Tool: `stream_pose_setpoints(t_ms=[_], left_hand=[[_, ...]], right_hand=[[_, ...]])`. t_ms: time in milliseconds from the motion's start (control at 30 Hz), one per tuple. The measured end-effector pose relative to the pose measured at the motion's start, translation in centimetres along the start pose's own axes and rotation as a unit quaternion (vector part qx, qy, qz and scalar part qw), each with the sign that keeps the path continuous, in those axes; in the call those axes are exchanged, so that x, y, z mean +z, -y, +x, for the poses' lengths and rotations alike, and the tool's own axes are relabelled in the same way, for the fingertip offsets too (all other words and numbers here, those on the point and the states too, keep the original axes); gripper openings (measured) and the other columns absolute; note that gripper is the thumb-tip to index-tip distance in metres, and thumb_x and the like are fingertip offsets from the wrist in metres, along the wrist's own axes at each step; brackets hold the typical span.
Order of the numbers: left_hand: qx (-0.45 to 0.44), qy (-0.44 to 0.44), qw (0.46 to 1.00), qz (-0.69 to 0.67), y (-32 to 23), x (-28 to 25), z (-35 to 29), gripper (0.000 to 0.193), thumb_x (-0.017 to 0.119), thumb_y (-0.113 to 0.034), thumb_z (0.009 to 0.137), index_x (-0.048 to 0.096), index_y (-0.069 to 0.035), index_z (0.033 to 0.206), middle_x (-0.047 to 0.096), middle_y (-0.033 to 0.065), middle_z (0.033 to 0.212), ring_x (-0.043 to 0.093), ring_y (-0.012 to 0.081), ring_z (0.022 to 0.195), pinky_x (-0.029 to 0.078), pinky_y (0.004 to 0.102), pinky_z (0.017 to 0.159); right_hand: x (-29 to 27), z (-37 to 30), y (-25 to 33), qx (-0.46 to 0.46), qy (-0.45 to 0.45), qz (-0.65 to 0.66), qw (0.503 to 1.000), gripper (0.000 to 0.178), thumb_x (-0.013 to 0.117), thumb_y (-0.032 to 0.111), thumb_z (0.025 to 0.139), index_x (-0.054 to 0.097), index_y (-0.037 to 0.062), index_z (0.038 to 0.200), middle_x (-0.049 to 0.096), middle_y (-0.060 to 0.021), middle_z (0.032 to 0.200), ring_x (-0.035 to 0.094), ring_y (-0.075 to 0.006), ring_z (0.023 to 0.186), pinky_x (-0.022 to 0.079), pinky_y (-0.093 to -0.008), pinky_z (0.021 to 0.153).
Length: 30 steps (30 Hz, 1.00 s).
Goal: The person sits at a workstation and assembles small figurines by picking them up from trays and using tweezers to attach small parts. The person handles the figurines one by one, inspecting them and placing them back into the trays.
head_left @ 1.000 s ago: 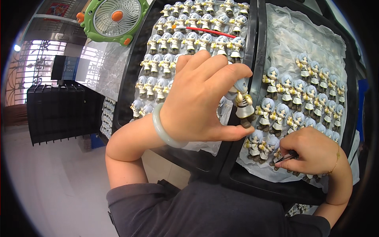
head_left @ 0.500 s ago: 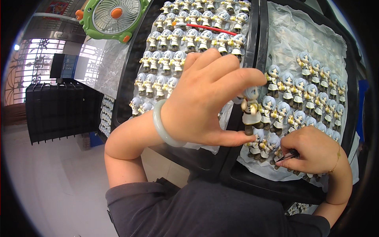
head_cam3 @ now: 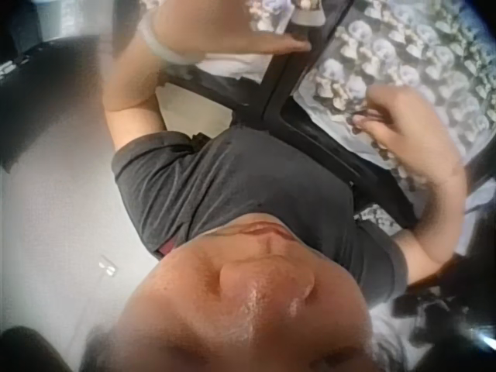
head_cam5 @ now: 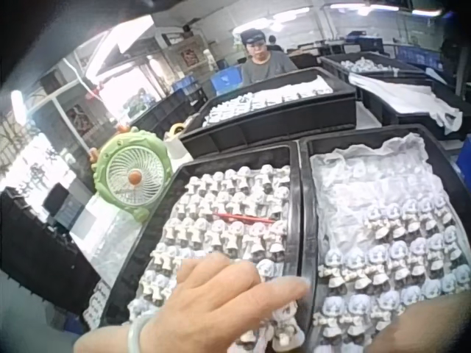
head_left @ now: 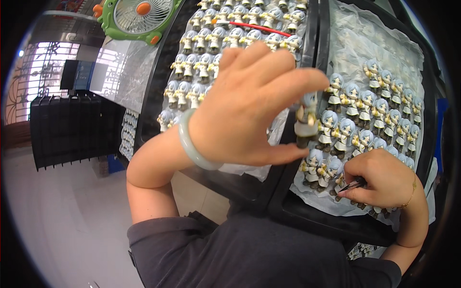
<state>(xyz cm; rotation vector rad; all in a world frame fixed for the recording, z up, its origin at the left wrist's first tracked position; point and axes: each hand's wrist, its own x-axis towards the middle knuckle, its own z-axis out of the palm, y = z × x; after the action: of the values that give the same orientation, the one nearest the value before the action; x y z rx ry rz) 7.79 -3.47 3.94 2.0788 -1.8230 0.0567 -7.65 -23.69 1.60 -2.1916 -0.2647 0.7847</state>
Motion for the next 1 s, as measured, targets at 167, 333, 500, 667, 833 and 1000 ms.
stream_pose_setpoints(t_ms=[167,333,500,667,833,1000], left_hand=[[-0.009,0.015,0.999,-0.034,-0.1,-1.8,-0.1,0.064,0.074,-0.015,0.044,0.056,-0.007,0.105,0.055,0.0016,0.092,0.048,0.0201,0.080,0.033,0.0315,0.076],[0.027,-0.024,0.995,-0.091,0.3,-1.1,-0.5,0.066,0.075,-0.014,0.046,0.053,-0.005,0.108,0.056,0.0054,0.097,0.051,0.0225,0.085,0.034,0.0328,0.080],[0.038,-0.005,0.993,-0.109,0.0,-0.3,-0.3,0.065,0.076,-0.014,0.046,0.052,-0.006,0.107,0.057,0.0060,0.097,0.052,0.0239,0.090,0.035,0.0334,0.081],[0.040,-0.009,0.988,-0.152,-0.5,1.1,-0.1,0.063,0.075,-0.012,0.046,0.054,-0.008,0.106,0.058,0.0045,0.093,0.055,0.0226,0.087,0.034,0.0318,0.078],[0.032,0.012,0.986,-0.161,-1.2,1.8,-0.3,0.063,0.075,-0.011,0.046,0.055,-0.009,0.105,0.059,0.0040,0.093,0.056,0.0219,0.088,0.033,0.0302,0.077],[0.032,0.023,0.987,-0.153,-1.0,1.7,-0.2,0.064,0.076,-0.011,0.045,0.055,-0.010,0.106,0.059,0.0033,0.095,0.056,0.0218,0.089,0.033,0.0304,0.078]], right_hand=[[0.2,-0.1,-0.3,0.001,-0.010,0.002,1.000,0.024,0.067,0.022,0.068,0.055,0.0013,0.064,0.055,-0.0117,0.058,0.056,-0.0303,0.057,0.043,-0.0369,0.054],[0.4,-0.2,-0.2,-0.031,-0.053,-0.005,0.998,0.019,0.067,0.017,0.069,0.055,0.0025,0.066,0.056,-0.0110,0.061,0.055,-0.0294,0.056,0.043,-0.0355,0.051],[1.9,-0.3,1.1,-0.158,-0.289,-0.047,0.943,0.033,0.067,0.012,0.066,0.060,0.0096,0.097,0.049,-0.0043,0.060,0.050,-0.0217,0.049,0.038,-0.0325,0.043],[1.5,-0.8,1.1,-0.200,-0.253,-0.139,0.936,0.059,0.070,0.010,0.063,0.049,0.0059,0.118,0.048,-0.0048,0.060,0.047,-0.0208,0.047,0.034,-0.0328,0.041],[1.5,-0.2,1.0,-0.184,-0.200,-0.138,0.952,0.058,0.070,0.012,0.063,0.051,0.0047,0.117,0.048,-0.0042,0.059,0.047,-0.0207,0.047,0.034,-0.0329,0.041],[1.5,-0.3,0.4,-0.190,-0.265,-0.109,0.939,0.050,0.070,0.012,0.063,0.056,0.0047,0.110,0.048,-0.0045,0.056,0.048,-0.0210,0.046,0.035,-0.0324,0.042]])
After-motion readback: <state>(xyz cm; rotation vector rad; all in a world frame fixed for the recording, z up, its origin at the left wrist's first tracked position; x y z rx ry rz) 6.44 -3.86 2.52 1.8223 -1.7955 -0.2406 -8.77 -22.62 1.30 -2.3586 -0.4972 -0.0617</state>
